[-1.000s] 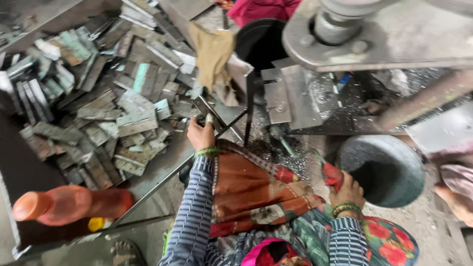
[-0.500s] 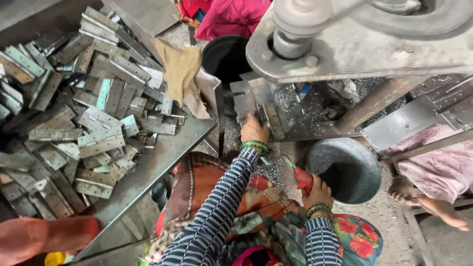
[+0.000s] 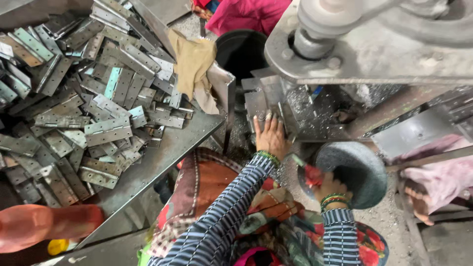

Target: The person operates a manual press machine to process metal hinge components. They pick up a hinge from a pile, place it into the machine's die, and pull a lever to activate the press. The processed hinge is then removed and placed into a pile of finished items.

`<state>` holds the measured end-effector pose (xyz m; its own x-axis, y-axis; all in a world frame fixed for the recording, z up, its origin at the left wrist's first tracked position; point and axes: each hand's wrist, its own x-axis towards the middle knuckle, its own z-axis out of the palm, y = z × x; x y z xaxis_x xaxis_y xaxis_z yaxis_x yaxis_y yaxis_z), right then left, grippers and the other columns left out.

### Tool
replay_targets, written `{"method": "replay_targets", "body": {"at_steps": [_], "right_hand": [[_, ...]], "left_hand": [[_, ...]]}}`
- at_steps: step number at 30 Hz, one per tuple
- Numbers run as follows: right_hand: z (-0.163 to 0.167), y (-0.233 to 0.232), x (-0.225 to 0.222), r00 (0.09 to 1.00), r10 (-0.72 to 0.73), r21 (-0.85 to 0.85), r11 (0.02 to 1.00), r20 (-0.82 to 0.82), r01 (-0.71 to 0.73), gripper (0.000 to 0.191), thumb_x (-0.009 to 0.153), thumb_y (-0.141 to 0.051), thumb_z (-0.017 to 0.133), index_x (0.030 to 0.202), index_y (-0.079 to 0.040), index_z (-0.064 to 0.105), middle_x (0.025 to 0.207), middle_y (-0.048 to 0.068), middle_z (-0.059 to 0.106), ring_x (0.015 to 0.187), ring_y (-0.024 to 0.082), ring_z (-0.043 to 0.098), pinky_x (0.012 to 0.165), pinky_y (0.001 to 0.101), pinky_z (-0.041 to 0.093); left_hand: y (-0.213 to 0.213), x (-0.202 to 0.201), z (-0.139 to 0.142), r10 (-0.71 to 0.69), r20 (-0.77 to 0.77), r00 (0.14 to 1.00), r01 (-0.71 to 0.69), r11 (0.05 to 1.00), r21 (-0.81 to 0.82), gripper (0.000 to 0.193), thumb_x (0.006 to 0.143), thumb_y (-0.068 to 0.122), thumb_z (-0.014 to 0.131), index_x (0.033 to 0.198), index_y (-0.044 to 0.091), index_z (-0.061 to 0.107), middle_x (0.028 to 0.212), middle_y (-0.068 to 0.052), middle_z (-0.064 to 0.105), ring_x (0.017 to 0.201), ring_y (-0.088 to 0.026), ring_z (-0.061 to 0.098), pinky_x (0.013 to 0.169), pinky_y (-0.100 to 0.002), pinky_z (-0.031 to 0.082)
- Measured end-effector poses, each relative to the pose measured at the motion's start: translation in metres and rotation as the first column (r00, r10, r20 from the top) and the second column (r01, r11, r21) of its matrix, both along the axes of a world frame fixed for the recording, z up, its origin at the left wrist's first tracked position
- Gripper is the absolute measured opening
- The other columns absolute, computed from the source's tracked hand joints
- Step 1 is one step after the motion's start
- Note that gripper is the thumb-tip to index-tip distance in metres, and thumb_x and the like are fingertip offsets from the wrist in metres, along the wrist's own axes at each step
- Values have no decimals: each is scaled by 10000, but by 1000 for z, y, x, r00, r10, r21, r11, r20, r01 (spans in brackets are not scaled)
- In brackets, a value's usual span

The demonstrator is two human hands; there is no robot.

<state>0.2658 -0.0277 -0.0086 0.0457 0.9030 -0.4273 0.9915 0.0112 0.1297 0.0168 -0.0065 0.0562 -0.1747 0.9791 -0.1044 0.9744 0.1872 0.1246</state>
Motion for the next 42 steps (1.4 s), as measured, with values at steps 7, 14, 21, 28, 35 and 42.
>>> {"method": "replay_targets", "body": {"at_steps": [7, 14, 21, 28, 35, 42], "right_hand": [[-30, -25, -10, 994, -14, 175, 984, -109, 33, 666, 873, -416, 701, 1443, -247, 402, 1348, 153, 567, 1288, 368, 519, 994, 630, 408], [-58, -17, -10, 978, -93, 109, 987, -188, 115, 727, 862, -382, 721, 1476, -299, 339, 1385, 153, 542, 1320, 375, 498, 1004, 653, 396], [-15, -18, 1, 997, 48, 231, 973, -67, -32, 709, 870, -422, 731, 1488, -294, 409, 1316, 137, 627, 1264, 348, 586, 1051, 598, 424], [-61, -30, -17, 985, -47, 267, 959, -169, 92, 812, 762, -292, 774, 1474, -305, 384, 1344, 142, 567, 1292, 362, 513, 1016, 598, 384], [-22, -13, -5, 995, -48, 109, 992, -86, 58, 701, 863, -435, 735, 1452, -264, 395, 1366, 155, 577, 1284, 374, 540, 1014, 620, 408], [-35, -22, -14, 996, -83, 155, 984, -38, 88, 747, 840, -441, 744, 1460, -271, 366, 1352, 166, 574, 1272, 378, 551, 994, 624, 414]], "left_hand": [[7, -4, -25, 44, 38, 998, -51, 980, 193, 790, 906, 522, 573, 1518, 51, 405, 1635, -163, 306, 1545, -284, 191, 1185, -697, -52], [-1, -17, -22, -3, 56, 998, -16, 945, 326, 680, 891, 427, 643, 1455, 76, 501, 1604, -113, 402, 1547, -242, 245, 1213, -704, -25], [17, -27, -5, 77, 135, 988, -106, 970, 219, 629, 912, 432, 643, 1432, 96, 529, 1591, -84, 426, 1537, -259, 284, 1246, -656, -50], [30, -31, -13, 55, 37, 998, -62, 973, 224, 680, 950, 523, 486, 1480, 99, 439, 1601, -121, 345, 1492, -266, 260, 1182, -648, -82], [29, -28, -18, 58, 128, 990, -77, 986, 148, 620, 1004, 496, 463, 1489, 109, 458, 1637, -105, 343, 1531, -259, 269, 1213, -652, -108], [53, -33, -16, 98, 116, 988, -115, 982, 152, 569, 1015, 401, 474, 1500, 103, 443, 1634, -116, 345, 1534, -264, 266, 1211, -648, -107]]}}
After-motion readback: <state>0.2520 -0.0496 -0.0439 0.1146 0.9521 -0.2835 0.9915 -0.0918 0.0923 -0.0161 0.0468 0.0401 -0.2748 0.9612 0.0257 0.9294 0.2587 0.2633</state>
